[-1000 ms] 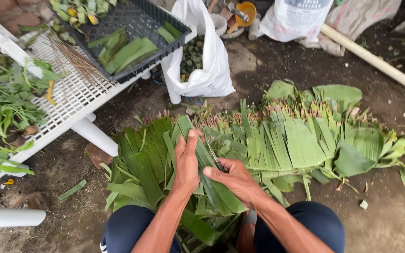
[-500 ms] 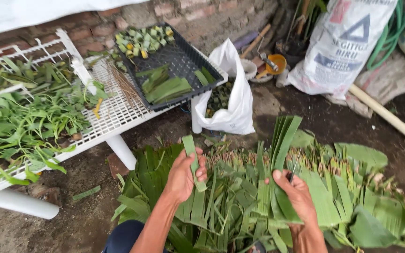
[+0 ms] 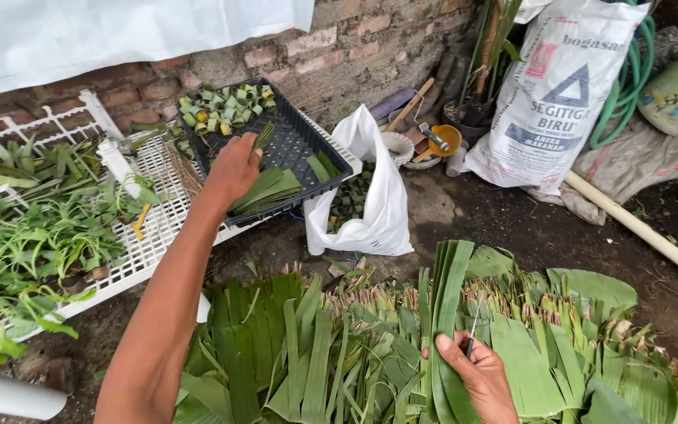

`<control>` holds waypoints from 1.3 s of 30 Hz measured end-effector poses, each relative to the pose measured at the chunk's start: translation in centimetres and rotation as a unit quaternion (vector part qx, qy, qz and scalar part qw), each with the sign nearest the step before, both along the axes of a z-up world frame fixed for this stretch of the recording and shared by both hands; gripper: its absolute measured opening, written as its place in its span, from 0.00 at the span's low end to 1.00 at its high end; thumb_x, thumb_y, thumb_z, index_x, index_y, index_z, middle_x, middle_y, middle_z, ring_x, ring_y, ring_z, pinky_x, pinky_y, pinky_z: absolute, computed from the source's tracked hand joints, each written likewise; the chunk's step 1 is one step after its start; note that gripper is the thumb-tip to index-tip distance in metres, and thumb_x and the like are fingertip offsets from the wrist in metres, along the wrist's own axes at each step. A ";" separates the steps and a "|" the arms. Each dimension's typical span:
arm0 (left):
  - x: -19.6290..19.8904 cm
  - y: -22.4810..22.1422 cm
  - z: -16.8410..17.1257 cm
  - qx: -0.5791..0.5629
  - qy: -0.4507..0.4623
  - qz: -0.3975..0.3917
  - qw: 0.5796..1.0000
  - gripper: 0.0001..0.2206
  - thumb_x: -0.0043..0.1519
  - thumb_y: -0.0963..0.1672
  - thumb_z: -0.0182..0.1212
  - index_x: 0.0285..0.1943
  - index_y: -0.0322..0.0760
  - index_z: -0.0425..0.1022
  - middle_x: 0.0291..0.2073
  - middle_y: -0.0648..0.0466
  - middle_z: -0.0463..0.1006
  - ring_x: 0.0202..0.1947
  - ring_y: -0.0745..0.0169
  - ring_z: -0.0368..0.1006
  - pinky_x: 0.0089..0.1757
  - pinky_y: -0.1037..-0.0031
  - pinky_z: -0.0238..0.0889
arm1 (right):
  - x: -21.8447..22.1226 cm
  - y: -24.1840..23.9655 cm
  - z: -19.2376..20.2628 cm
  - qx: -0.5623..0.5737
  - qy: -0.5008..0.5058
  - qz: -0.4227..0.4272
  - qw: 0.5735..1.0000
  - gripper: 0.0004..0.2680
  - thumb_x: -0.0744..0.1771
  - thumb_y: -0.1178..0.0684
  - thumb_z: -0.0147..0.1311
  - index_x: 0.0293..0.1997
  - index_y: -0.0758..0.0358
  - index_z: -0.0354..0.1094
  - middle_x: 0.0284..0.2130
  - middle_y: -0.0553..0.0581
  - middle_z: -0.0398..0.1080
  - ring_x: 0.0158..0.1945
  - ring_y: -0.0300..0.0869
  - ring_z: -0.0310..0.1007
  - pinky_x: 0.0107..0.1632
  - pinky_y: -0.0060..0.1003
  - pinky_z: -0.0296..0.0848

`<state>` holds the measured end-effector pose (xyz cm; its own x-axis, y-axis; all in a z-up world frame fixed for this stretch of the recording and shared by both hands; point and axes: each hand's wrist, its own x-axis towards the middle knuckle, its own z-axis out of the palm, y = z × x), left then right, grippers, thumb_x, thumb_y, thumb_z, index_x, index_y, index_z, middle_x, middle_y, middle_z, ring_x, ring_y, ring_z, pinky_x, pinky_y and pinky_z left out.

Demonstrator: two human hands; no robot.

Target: Cutting and tearing banana leaves into uniform strips for use as food wrappers or other purposes.

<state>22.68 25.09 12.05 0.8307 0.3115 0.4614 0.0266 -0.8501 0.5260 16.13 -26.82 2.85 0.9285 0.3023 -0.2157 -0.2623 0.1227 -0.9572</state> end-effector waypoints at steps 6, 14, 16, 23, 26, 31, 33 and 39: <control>2.3 -1.5 -6.8 0.077 0.429 0.082 0.896 0.33 0.72 0.57 0.32 0.67 0.23 0.65 0.65 0.37 0.62 0.66 0.34 0.55 0.61 0.44 0.55 | -0.7 1.5 1.4 -0.010 0.024 -0.018 1.000 0.04 0.65 0.62 0.61 0.35 0.71 0.69 0.26 0.73 0.80 0.34 0.53 0.83 0.40 0.38 0.75; -10.5 -18.4 4.4 -0.184 0.144 -0.016 0.972 0.25 0.69 0.47 0.41 0.74 0.31 0.53 0.69 0.40 0.59 0.68 0.46 0.56 0.65 0.53 0.51 | -3.1 4.5 5.2 -0.105 0.052 0.008 0.993 0.07 0.63 0.57 0.65 0.36 0.70 0.72 0.25 0.71 0.84 0.20 0.46 0.75 0.26 0.37 0.71; -12.3 -21.7 2.9 -0.356 0.136 -0.096 0.919 0.26 0.66 0.51 0.43 0.69 0.31 0.59 0.65 0.40 0.67 0.64 0.46 0.64 0.60 0.55 0.60 | -3.8 5.7 5.6 -0.111 0.065 0.017 0.992 0.08 0.62 0.57 0.65 0.37 0.72 0.74 0.26 0.70 0.83 0.24 0.48 0.79 0.28 0.38 0.75; -15.4 -25.4 0.9 -0.691 0.050 -0.198 0.693 0.15 0.69 0.41 0.48 0.62 0.27 0.64 0.43 0.41 0.77 0.44 0.52 0.75 0.44 0.64 0.73 | -7.2 8.4 4.2 -0.074 0.003 0.085 0.994 0.06 0.63 0.61 0.68 0.29 0.69 0.72 0.18 0.51 0.66 0.19 0.34 0.54 0.23 0.30 0.55; -16.1 -24.8 0.5 -0.718 0.018 -0.182 0.672 0.12 0.71 0.41 0.46 0.58 0.29 0.68 0.35 0.45 0.75 0.33 0.55 0.73 0.39 0.66 0.71 | -8.3 9.4 4.4 -0.090 -0.079 0.097 0.988 0.11 0.64 0.61 0.66 0.22 0.63 0.67 0.15 0.45 0.59 0.19 0.33 0.50 0.24 0.30 0.51; -16.4 -25.1 0.8 -0.673 -0.011 -0.172 0.720 0.13 0.72 0.43 0.42 0.55 0.28 0.68 0.32 0.50 0.68 0.31 0.60 0.70 0.36 0.64 0.74 | -10.0 10.0 7.4 -0.156 -0.153 0.072 0.973 0.07 0.65 0.55 0.66 0.30 0.63 0.72 0.15 0.47 0.61 0.20 0.34 0.53 0.24 0.30 0.54; -16.5 -24.7 0.9 -0.644 -0.017 -0.158 0.749 0.14 0.74 0.42 0.34 0.53 0.25 0.66 0.31 0.51 0.65 0.30 0.62 0.68 0.35 0.63 0.78 | -10.1 9.8 9.0 -0.159 -0.160 0.058 0.972 0.06 0.65 0.54 0.66 0.36 0.67 0.77 0.15 0.51 0.66 0.21 0.34 0.56 0.26 0.31 0.57; -17.0 -23.1 -0.4 -0.566 -0.051 -0.170 0.805 0.11 0.74 0.41 0.35 0.49 0.28 0.64 0.29 0.53 0.61 0.30 0.65 0.66 0.37 0.63 0.77 | -9.3 8.9 9.5 -0.229 -0.242 0.058 0.941 0.12 0.72 0.55 0.40 0.57 0.70 0.68 0.23 0.61 0.73 0.19 0.40 0.67 0.25 0.33 0.71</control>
